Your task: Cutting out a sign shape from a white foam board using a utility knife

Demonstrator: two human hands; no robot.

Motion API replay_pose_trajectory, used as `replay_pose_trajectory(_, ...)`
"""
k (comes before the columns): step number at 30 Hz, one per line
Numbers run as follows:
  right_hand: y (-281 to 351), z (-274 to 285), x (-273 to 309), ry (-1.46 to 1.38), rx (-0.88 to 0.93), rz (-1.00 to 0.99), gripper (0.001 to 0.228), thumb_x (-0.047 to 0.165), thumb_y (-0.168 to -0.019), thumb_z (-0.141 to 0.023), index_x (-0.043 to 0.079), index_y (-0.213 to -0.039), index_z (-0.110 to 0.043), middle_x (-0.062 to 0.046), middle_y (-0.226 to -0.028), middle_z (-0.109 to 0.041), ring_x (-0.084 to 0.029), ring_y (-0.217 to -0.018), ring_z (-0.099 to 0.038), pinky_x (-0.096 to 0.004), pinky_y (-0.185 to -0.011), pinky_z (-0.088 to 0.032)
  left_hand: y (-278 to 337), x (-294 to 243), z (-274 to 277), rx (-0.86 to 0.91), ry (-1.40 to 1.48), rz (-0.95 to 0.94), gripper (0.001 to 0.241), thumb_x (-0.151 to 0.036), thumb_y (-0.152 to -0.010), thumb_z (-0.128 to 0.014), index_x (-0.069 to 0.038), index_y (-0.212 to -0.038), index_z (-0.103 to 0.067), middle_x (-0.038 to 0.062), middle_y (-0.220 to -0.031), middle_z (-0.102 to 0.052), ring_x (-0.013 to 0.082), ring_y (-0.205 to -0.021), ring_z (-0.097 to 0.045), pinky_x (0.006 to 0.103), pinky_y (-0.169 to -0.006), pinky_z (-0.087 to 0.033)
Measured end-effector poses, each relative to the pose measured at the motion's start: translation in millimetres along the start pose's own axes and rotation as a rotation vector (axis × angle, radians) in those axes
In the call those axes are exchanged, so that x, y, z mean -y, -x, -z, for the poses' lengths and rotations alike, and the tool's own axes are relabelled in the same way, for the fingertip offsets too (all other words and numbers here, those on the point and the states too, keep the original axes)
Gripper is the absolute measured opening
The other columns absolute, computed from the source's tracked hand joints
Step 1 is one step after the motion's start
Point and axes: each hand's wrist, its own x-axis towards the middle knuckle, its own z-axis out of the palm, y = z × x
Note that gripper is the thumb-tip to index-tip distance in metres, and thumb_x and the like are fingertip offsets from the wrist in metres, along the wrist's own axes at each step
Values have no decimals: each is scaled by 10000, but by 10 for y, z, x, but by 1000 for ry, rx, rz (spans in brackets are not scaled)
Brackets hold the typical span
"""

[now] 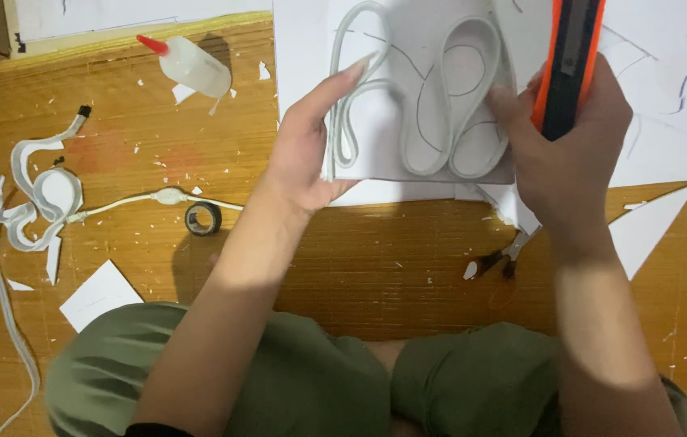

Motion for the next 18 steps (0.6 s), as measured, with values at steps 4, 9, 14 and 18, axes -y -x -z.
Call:
replay_pose_trajectory(4,-4,49,31,-34,-75,45,104,30,-1211,-593,-27,-1177,-512,-108,-989,-519,-200,-856,-484,-361,-866,-493,-7,-45,137,105,127,-18,404,-282,-1201,-421,-24,-1463,-589,128,-1235,-757,194,-1015,-748,308,-851,-611)
replay_pose_trajectory(9,18,211,637,-207,-25,0,178,98,-1307,-304,-63,-1330,-374,-134,-895,-495,-218,-751,-518,-334,-796,-488,56,-189,19,127,37,-207,459,-454,-1227,-452,-168,-1553,-602,35,-1512,-680,168,-1376,-668,370,-1239,-528)
replay_pose_trajectory(14,117,38,1122,120,275,-27,196,36,-938,-665,-26,-1123,-663,-28,-563,-550,-150,-434,-449,-292,-449,-336,192,-180,-157,91,92,-285,467,-446,-1236,-430,-117,-1517,-607,75,-1388,-731,171,-1209,-729,336,-1058,-608)
replay_pose_trajectory(18,176,-127,1365,108,366,-171,160,151,-941,-653,22,-1033,-633,-36,-567,-588,-159,-432,-480,-307,-444,-401,236,-182,-297,48,41,-313,507,-505,-1233,-393,-141,-1516,-604,65,-1317,-745,159,-1118,-720,344,-984,-586)
